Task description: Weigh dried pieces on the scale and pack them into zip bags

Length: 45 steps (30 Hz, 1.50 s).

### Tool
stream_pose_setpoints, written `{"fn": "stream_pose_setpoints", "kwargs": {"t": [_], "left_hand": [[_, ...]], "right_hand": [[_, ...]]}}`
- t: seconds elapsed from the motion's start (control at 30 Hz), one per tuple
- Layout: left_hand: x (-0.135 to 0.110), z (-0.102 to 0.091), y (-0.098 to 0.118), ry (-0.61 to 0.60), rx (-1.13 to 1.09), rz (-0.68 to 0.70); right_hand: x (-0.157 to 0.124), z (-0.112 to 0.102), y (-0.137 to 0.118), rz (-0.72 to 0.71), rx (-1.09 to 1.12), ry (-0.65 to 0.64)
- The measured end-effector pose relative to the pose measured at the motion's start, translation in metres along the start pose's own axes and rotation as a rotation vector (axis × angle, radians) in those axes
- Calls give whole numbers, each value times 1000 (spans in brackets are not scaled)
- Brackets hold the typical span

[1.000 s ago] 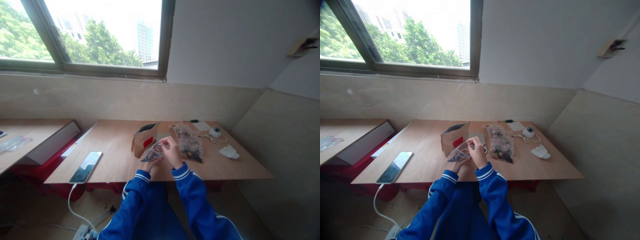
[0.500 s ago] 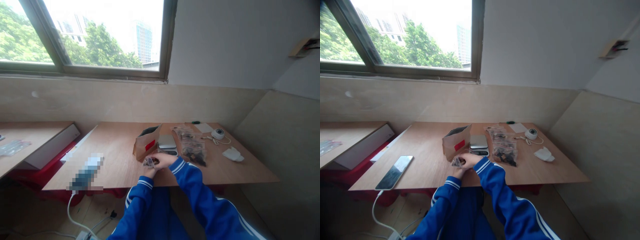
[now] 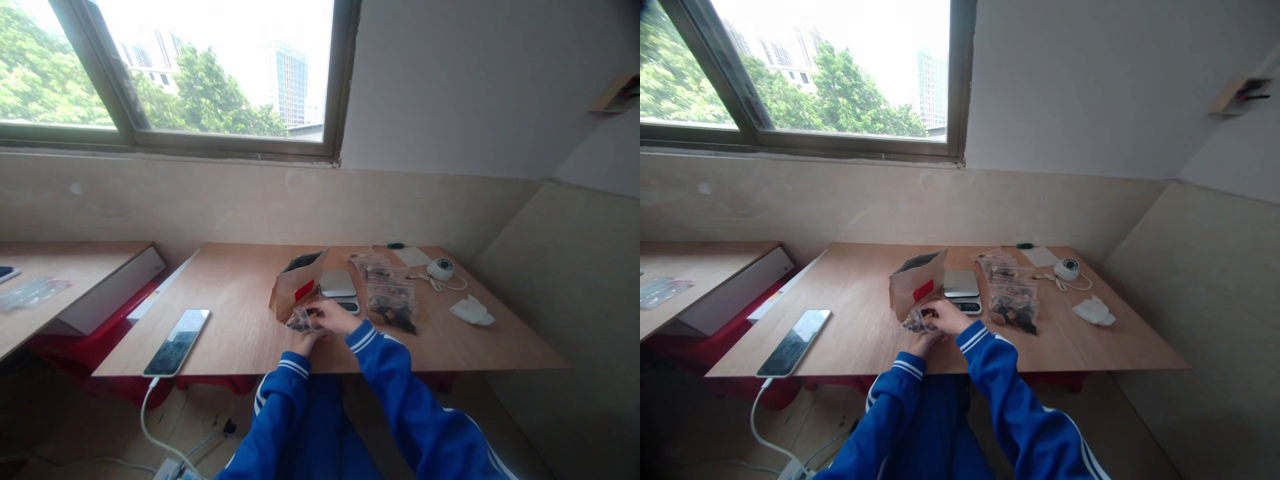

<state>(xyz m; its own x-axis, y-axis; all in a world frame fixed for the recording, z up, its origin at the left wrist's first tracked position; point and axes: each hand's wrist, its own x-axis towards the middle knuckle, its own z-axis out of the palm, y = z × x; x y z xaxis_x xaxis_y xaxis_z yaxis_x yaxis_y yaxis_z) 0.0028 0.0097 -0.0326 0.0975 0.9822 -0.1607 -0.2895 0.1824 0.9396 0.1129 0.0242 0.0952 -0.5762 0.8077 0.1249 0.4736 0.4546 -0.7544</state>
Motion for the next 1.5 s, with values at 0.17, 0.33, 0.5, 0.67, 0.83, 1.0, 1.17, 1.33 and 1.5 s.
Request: {"fn": "stream_pose_setpoints", "kwargs": {"t": [0.17,0.33,0.5,0.67,0.83,1.0,1.17,1.33,1.5], "left_hand": [[0,0,2,-86,-73,-56],[-3,2,6,-86,-112,-73],[-7,4,11,-61,-135,-95],[-7,4,14,-80,-108,-84],[-7,3,14,-81,-115,-83],[-7,3,13,-79,-129,-91],[-6,3,13,-78,-137,-99],[-5,3,12,-64,-145,-95],[-3,4,9,-51,-152,-88]], "right_hand": [[-7,-25,-6,71,124,80],[-6,-57,-33,-35,138,171],[19,-88,-76,-269,297,360],[48,-88,-78,-281,104,275],[53,-67,-61,-291,-169,303],[51,-64,-53,-319,-199,344],[54,-66,-45,-284,-178,327],[53,-67,-53,-281,-144,387],[53,-70,-67,-353,-26,570]]}}
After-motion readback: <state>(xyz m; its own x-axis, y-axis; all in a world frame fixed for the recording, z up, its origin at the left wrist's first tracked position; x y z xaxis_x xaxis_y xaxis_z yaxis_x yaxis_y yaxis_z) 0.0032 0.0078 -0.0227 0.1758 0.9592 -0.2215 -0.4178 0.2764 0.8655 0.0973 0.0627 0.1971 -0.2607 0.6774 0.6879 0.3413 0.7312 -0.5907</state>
